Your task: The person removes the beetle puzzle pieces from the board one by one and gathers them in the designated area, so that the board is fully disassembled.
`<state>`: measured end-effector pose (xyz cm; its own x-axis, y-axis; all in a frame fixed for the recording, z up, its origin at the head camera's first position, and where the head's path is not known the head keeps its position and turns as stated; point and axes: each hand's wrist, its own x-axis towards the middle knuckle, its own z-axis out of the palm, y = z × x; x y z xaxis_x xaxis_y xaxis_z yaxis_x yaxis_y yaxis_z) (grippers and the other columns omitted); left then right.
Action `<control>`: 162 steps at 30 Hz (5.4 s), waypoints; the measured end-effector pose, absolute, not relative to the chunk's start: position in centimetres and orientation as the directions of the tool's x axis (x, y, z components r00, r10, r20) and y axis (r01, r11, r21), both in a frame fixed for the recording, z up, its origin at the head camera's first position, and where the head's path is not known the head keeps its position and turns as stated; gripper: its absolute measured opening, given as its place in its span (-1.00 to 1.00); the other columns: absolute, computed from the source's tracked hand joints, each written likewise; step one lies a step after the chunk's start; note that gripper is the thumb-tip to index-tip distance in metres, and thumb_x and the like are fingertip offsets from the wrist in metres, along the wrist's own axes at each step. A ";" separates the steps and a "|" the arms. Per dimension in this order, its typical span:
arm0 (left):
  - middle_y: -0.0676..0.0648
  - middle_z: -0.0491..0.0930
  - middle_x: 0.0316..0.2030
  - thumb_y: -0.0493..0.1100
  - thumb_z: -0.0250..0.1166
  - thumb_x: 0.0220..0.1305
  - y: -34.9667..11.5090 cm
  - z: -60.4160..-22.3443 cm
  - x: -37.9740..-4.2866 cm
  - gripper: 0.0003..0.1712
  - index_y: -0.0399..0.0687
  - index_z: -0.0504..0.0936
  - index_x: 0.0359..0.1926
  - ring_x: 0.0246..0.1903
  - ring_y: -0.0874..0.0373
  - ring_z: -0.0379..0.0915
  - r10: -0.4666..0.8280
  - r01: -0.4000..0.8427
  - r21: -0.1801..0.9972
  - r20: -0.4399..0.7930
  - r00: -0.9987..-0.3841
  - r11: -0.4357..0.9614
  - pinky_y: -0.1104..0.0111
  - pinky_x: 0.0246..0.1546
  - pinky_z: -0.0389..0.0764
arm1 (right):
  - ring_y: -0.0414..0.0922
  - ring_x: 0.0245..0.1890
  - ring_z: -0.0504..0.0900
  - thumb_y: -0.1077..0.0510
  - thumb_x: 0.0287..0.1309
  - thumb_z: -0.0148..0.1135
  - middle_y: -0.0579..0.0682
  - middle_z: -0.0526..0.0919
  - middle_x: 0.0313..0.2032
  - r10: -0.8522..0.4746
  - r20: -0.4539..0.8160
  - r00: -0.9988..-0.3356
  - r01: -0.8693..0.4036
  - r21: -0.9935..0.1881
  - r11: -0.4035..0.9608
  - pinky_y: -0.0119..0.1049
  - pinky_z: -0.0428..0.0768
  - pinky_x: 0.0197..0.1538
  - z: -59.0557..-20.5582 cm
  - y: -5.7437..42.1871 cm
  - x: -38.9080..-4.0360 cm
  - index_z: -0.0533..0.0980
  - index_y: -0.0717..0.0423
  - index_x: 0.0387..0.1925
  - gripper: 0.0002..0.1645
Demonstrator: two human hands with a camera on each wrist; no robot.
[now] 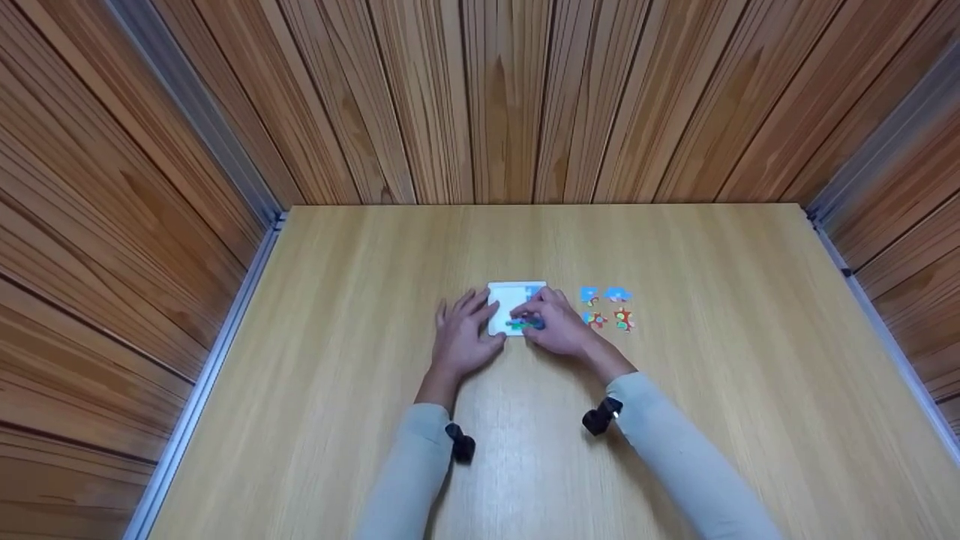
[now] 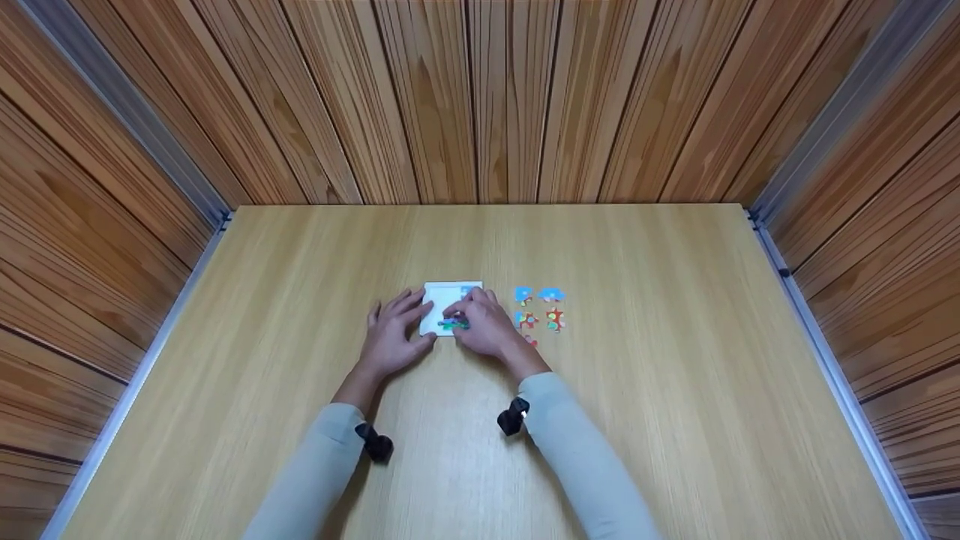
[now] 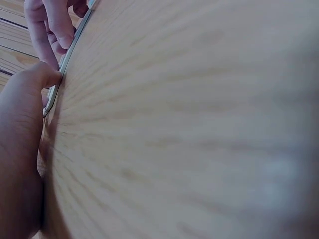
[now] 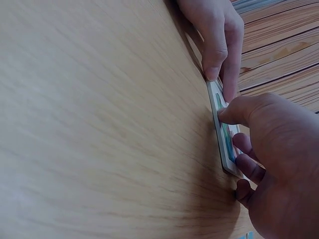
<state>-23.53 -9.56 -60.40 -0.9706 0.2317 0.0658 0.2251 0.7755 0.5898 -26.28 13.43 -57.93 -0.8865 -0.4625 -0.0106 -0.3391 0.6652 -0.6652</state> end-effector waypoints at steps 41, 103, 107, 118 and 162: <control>-0.04 0.33 0.75 0.22 0.33 0.45 -9.4 -60.7 -23.5 -0.21 0.08 0.57 0.60 0.81 -0.19 0.08 0.225 0.223 0.605 0.074 -0.972 0.765 -0.48 0.77 -0.20 | 0.13 0.19 0.47 0.27 0.37 0.44 0.21 0.60 0.09 -0.455 -0.005 -0.890 -0.324 -0.695 0.642 -0.05 0.50 0.24 -57.3 13.1 -25.8 0.69 0.09 0.13 -0.67; 0.01 0.32 0.76 0.23 0.31 0.47 -9.4 -60.4 -23.5 -0.21 0.12 0.55 0.62 0.82 -0.17 0.07 0.230 0.222 0.577 0.059 -0.971 0.786 -0.47 0.77 -0.18 | 0.10 0.09 0.63 0.26 0.36 0.49 0.17 0.68 0.04 -0.439 -0.013 -0.898 -0.318 -0.670 0.671 -0.10 0.52 0.12 -56.8 13.5 -25.8 0.76 0.03 0.16 -0.63; 0.01 0.32 0.76 0.23 0.32 0.47 -9.3 -60.4 -23.5 -0.22 0.12 0.56 0.62 0.82 -0.16 0.08 0.227 0.218 0.574 0.058 -0.972 0.789 -0.46 0.78 -0.18 | 0.11 0.07 0.63 0.30 0.32 0.43 0.18 0.68 0.03 -0.462 -0.003 -0.887 -0.339 -0.675 0.656 -0.10 0.52 0.11 -56.8 13.7 -25.9 0.78 0.06 0.18 -0.58; 0.01 0.32 0.76 0.23 0.33 0.46 -9.4 -60.4 -23.5 -0.22 0.12 0.56 0.61 0.82 -0.16 0.08 0.227 0.222 0.579 0.065 -0.972 0.784 -0.44 0.79 -0.20 | 0.13 0.07 0.64 0.36 0.42 0.30 0.19 0.68 0.02 -0.517 0.022 -0.856 -0.386 -0.692 0.610 -0.04 0.57 0.15 -56.6 14.0 -26.2 0.76 0.10 0.24 -0.57; 0.01 0.34 0.75 0.23 0.33 0.44 -9.4 -60.5 -23.5 -0.22 0.11 0.58 0.60 0.82 -0.16 0.08 0.227 0.225 0.592 0.072 -0.971 0.774 -0.45 0.78 -0.20 | 0.05 0.03 0.62 0.40 0.45 0.30 0.19 0.70 -0.02 -0.532 -0.022 -0.847 -0.352 -0.725 0.591 -0.15 0.51 0.13 -56.6 14.4 -26.2 0.73 0.09 0.27 -0.55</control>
<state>-23.53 -9.39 -60.47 -0.9712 0.2271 0.0718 0.2248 0.7739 0.5920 -26.24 14.38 -56.58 -0.8466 -0.5318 -0.0221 -0.3524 0.5912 -0.7254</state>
